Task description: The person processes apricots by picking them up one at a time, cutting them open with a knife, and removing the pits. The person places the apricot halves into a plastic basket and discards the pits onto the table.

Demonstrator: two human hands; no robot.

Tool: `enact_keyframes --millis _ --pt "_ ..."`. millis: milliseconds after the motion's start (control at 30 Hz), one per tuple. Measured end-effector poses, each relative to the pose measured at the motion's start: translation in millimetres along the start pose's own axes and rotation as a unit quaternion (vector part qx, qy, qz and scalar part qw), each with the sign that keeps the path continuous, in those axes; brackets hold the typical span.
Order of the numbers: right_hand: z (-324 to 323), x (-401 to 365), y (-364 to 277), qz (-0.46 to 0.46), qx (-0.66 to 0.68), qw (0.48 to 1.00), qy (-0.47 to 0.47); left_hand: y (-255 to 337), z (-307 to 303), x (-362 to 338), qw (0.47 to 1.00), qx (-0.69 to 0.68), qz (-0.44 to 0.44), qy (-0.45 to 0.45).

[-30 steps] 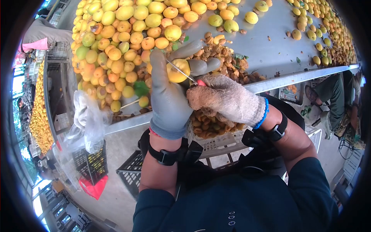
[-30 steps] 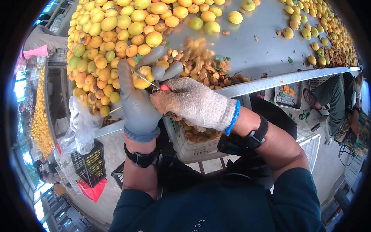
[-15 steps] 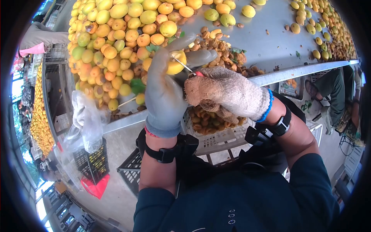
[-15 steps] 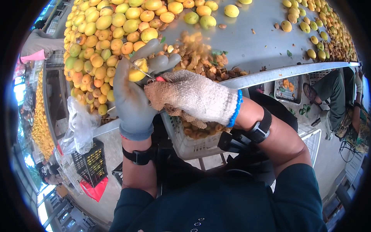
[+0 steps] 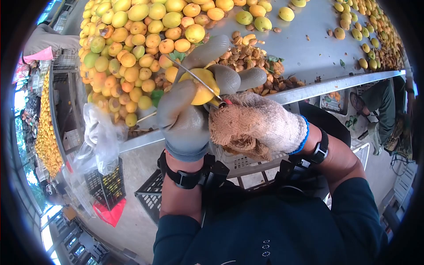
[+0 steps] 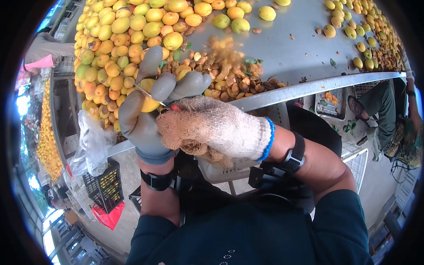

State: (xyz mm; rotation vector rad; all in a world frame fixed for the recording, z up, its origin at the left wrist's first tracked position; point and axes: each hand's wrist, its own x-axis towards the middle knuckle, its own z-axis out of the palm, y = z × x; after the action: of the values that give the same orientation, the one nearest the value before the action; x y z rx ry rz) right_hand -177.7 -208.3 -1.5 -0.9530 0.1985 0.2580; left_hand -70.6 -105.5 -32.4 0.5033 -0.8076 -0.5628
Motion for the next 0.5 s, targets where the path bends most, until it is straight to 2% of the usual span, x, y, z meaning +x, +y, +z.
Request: enact_keyframes --millis 100,133,167,200,300,400,500 --pt "-6 2 7 -0.092 -0.093 0.991 0.021 0 -9 -1 0.996 0.092 -0.023 -0.005" --pt "-4 2 4 -0.083 -0.104 0.990 0.055 8 -7 6 0.984 0.167 -0.061 -0.006" --pt "-3 2 -1 -0.073 -0.115 0.987 0.089 7 -6 7 0.976 0.210 -0.062 0.000" --pt "-9 0 -10 -0.048 -0.248 0.964 0.085 7 -6 7 0.965 0.253 -0.064 0.006" --pt "-14 2 -4 -0.068 -0.305 0.945 0.097 8 4 9 0.946 0.312 -0.084 0.040" --pt "-8 1 -5 -0.034 -0.104 0.988 0.107 16 1 12 0.923 0.361 -0.124 0.046" --pt "-16 5 3 -0.059 -0.062 0.992 0.089 26 12 17 0.929 0.323 -0.171 0.060"
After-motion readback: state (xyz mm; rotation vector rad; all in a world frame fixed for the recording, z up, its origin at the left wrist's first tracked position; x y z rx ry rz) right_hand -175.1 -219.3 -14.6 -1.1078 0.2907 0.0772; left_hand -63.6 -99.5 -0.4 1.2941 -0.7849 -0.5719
